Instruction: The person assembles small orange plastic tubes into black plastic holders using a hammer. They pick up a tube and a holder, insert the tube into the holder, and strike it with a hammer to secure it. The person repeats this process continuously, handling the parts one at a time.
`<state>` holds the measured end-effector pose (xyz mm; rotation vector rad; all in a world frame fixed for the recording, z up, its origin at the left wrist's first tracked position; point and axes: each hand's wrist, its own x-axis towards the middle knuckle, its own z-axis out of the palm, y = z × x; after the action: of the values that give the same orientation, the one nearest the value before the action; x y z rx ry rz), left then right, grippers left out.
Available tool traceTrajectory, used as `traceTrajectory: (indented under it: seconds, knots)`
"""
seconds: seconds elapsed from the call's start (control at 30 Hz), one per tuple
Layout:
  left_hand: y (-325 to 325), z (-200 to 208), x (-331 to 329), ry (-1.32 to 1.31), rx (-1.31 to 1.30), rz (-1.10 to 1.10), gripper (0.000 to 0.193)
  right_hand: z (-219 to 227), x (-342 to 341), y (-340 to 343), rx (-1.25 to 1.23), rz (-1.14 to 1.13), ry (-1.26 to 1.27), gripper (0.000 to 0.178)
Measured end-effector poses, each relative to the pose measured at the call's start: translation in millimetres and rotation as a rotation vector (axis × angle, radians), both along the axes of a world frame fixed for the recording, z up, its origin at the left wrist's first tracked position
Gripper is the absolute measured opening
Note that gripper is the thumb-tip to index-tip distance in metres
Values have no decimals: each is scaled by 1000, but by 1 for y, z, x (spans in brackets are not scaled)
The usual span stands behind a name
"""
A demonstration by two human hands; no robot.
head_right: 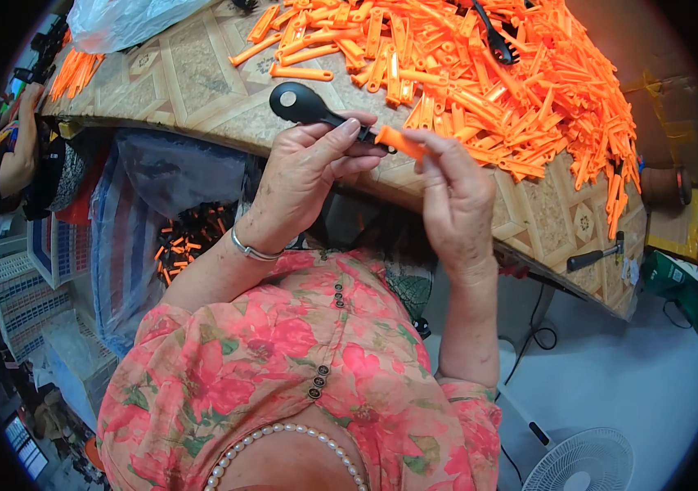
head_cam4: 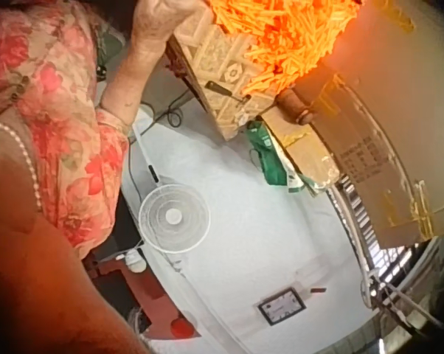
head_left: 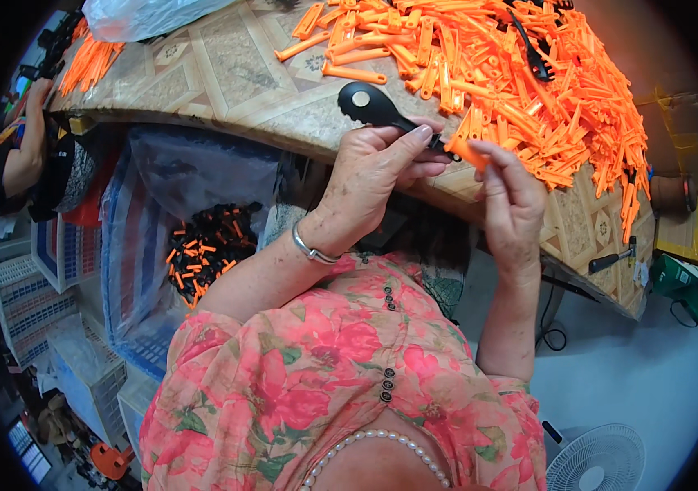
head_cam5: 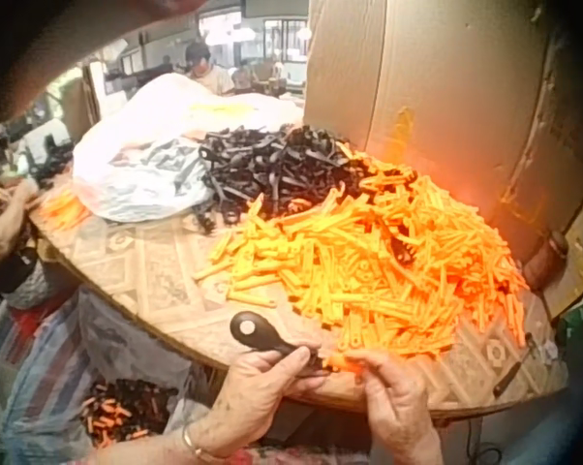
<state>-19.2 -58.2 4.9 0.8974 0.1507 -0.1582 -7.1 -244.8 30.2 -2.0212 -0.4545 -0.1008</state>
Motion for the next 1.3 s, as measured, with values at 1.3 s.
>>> traceTrajectory:
  seconds: [1.3]
  knots:
    - [-8,14,-21,-306,231,-121,24,-17,-39,13,346,-110,-73,17]
